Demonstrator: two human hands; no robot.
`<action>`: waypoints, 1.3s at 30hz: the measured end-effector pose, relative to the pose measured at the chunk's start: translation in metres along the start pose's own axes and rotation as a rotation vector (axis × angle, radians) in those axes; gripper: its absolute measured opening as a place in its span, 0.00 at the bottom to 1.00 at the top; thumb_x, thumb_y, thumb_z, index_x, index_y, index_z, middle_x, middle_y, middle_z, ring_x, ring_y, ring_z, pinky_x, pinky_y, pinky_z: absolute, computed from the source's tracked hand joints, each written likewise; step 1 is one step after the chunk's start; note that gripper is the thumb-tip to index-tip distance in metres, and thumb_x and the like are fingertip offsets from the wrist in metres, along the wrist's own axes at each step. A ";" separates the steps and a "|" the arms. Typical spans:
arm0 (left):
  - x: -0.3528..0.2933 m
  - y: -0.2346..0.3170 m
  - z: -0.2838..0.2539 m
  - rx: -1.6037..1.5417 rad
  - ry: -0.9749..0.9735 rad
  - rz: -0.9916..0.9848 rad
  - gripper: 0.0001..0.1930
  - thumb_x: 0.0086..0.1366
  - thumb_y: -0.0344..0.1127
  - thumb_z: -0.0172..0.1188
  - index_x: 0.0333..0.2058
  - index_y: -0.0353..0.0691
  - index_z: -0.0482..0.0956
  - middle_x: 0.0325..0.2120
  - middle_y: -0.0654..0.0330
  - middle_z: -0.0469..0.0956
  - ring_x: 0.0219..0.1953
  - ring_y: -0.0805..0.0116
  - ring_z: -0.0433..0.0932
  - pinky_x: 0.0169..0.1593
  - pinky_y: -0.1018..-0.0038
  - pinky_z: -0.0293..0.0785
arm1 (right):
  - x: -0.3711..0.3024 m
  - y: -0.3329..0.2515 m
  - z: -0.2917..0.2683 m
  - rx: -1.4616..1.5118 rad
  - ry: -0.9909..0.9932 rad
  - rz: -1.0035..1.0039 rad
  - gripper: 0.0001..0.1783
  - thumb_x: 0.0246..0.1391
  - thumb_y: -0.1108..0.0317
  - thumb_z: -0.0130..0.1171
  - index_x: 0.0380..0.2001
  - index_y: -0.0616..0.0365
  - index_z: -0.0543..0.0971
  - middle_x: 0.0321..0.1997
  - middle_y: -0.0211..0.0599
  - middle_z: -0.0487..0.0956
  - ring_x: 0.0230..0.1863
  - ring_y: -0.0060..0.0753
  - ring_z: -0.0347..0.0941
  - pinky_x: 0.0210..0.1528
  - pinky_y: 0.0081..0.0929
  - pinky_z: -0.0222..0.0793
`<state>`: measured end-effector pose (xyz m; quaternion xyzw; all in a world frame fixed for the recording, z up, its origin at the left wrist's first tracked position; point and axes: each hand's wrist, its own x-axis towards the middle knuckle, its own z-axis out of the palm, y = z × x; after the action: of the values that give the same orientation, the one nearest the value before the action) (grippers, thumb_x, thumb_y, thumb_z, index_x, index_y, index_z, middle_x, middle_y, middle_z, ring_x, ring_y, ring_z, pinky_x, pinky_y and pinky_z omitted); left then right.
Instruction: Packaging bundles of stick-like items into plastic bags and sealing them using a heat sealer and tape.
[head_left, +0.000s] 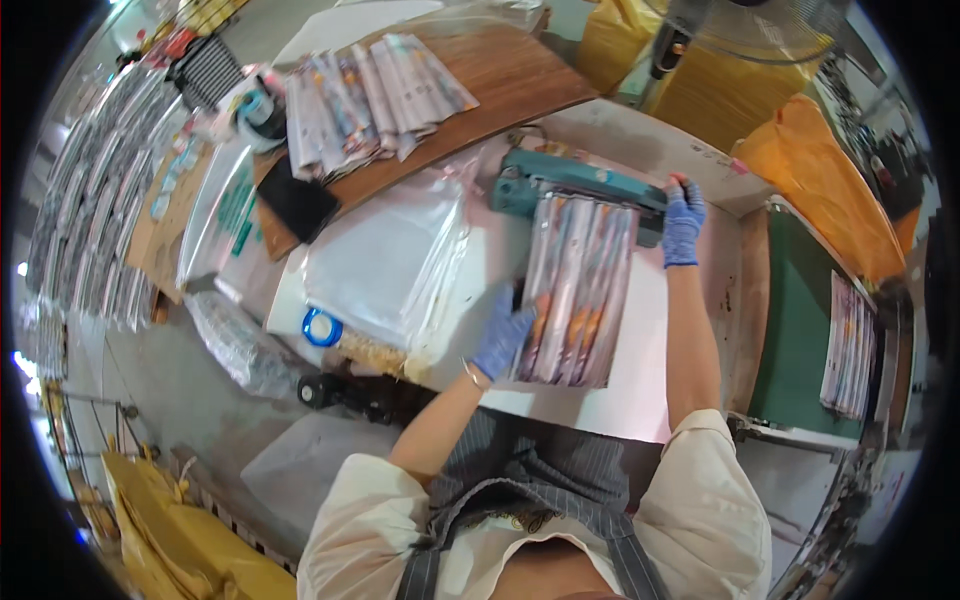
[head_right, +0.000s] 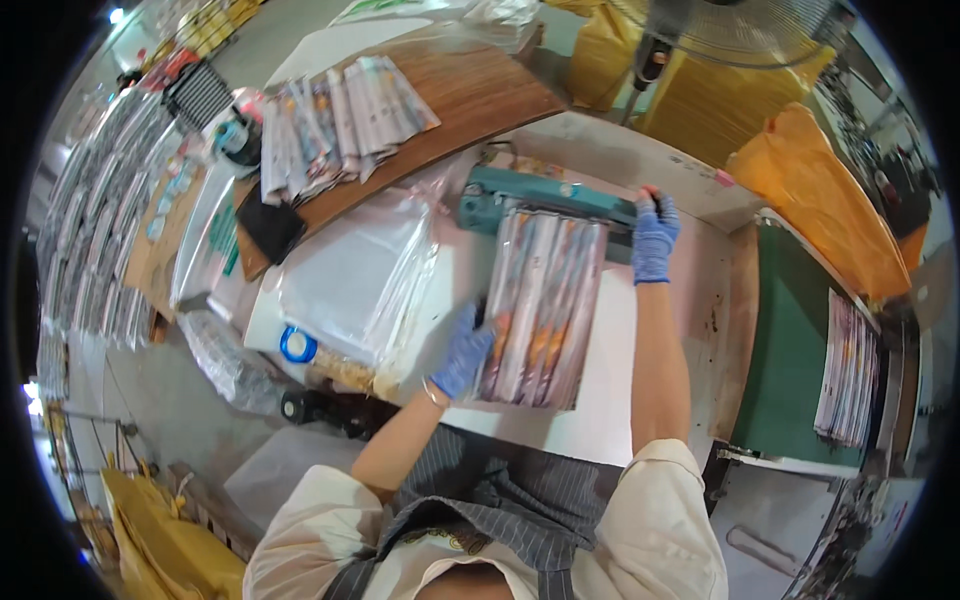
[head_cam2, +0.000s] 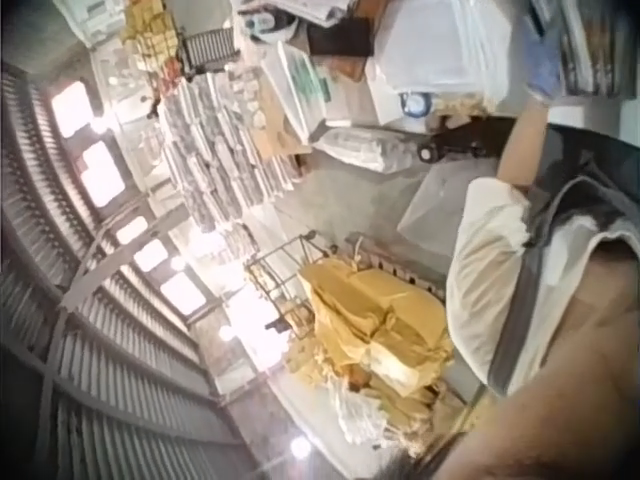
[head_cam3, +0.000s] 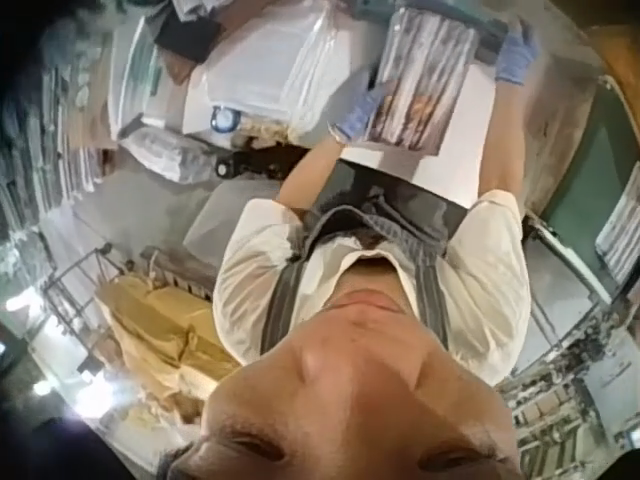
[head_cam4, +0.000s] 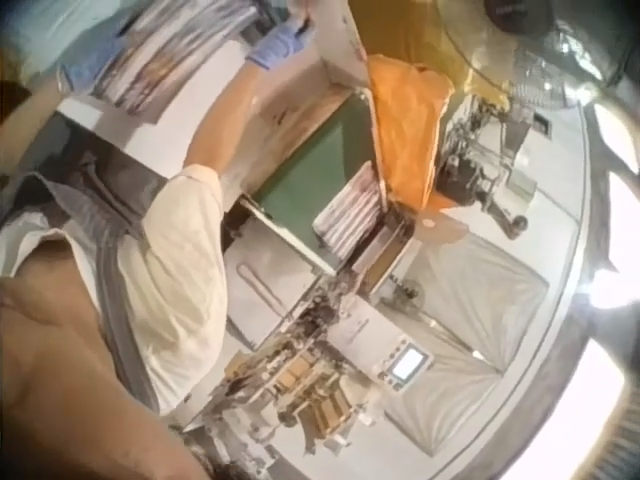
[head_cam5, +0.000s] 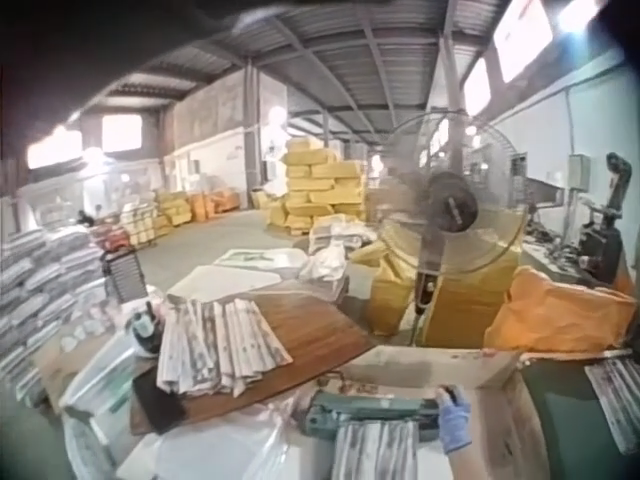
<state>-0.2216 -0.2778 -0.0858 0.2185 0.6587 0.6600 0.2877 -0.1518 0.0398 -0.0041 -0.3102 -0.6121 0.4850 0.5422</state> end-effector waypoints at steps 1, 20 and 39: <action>-0.030 0.028 0.000 -0.089 -0.058 -0.045 0.24 0.55 0.41 0.63 0.47 0.34 0.69 0.38 0.59 0.74 0.42 0.71 0.70 0.46 0.73 0.68 | 0.004 0.006 -0.008 -0.064 0.007 -0.016 0.06 0.50 0.70 0.56 0.33 0.57 0.78 0.31 0.27 0.75 0.32 0.20 0.67 0.37 0.19 0.65; -0.055 0.012 -0.264 0.252 1.162 -0.289 0.45 0.44 0.46 0.69 0.53 0.27 0.54 0.49 0.42 0.63 0.51 0.56 0.65 0.55 0.68 0.61 | -0.216 -0.028 -0.025 -0.193 -0.481 0.301 0.37 0.49 0.68 0.59 0.60 0.62 0.54 0.55 0.43 0.65 0.53 0.32 0.63 0.55 0.22 0.58; -0.032 0.149 -0.085 0.760 -0.155 0.873 0.13 0.59 0.41 0.53 0.28 0.36 0.74 0.24 0.46 0.73 0.29 0.52 0.75 0.32 0.63 0.67 | -0.278 -0.157 0.076 -0.087 -0.466 -0.047 0.12 0.48 0.68 0.57 0.35 0.65 0.74 0.52 0.47 0.66 0.49 0.41 0.64 0.53 0.30 0.60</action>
<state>-0.2681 -0.3577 0.0628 0.6051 0.6753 0.4171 -0.0621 -0.1414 -0.2842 0.0456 -0.1987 -0.7479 0.5040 0.3837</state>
